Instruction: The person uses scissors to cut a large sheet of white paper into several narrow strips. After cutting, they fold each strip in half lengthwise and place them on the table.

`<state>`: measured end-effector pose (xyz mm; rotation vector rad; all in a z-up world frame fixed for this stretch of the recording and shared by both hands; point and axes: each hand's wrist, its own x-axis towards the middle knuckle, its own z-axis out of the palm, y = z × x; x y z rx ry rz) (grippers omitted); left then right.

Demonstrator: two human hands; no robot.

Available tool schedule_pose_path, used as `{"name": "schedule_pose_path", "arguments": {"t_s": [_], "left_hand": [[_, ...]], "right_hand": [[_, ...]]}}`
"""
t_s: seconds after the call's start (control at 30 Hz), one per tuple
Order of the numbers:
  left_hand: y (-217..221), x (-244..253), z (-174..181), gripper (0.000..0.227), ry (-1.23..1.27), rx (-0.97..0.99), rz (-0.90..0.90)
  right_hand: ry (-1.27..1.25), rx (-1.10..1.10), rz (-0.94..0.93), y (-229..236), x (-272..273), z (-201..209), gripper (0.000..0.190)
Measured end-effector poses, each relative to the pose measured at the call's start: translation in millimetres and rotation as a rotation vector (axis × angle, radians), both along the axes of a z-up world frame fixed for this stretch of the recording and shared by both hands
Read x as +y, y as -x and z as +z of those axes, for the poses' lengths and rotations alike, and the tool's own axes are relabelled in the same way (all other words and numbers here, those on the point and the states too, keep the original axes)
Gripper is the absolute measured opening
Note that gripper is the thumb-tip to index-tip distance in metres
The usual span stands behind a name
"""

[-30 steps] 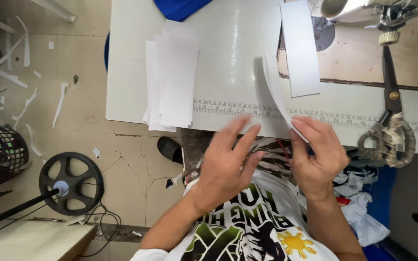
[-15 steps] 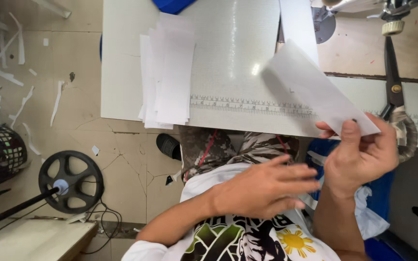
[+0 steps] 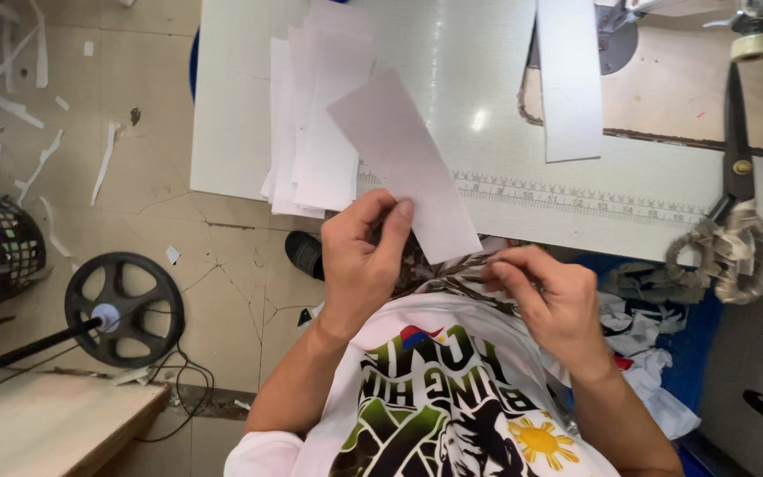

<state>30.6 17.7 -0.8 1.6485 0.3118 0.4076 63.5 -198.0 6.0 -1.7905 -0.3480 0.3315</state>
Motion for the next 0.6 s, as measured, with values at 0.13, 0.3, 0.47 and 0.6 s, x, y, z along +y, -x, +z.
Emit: {"name": "schedule_pose_path", "arguments": {"t_s": [0.13, 0.3, 0.47, 0.6], "left_hand": [[3, -9, 10, 0.011, -0.075, 0.012, -0.039], [2, -19, 16, 0.013, -0.092, -0.019, -0.091], [5, -23, 16, 0.013, -0.123, -0.121, -0.019], [5, -24, 10, 0.012, -0.220, -0.129, -0.016]], "right_hand": [[0.297, -0.347, 0.073, -11, -6, 9, 0.021], [0.136, -0.323, -0.061, -14, 10, 5, 0.044], [0.186, -0.509, -0.073, -16, 28, 3, 0.019], [0.124, -0.911, -0.069, -26, 36, 16, 0.010]]}}
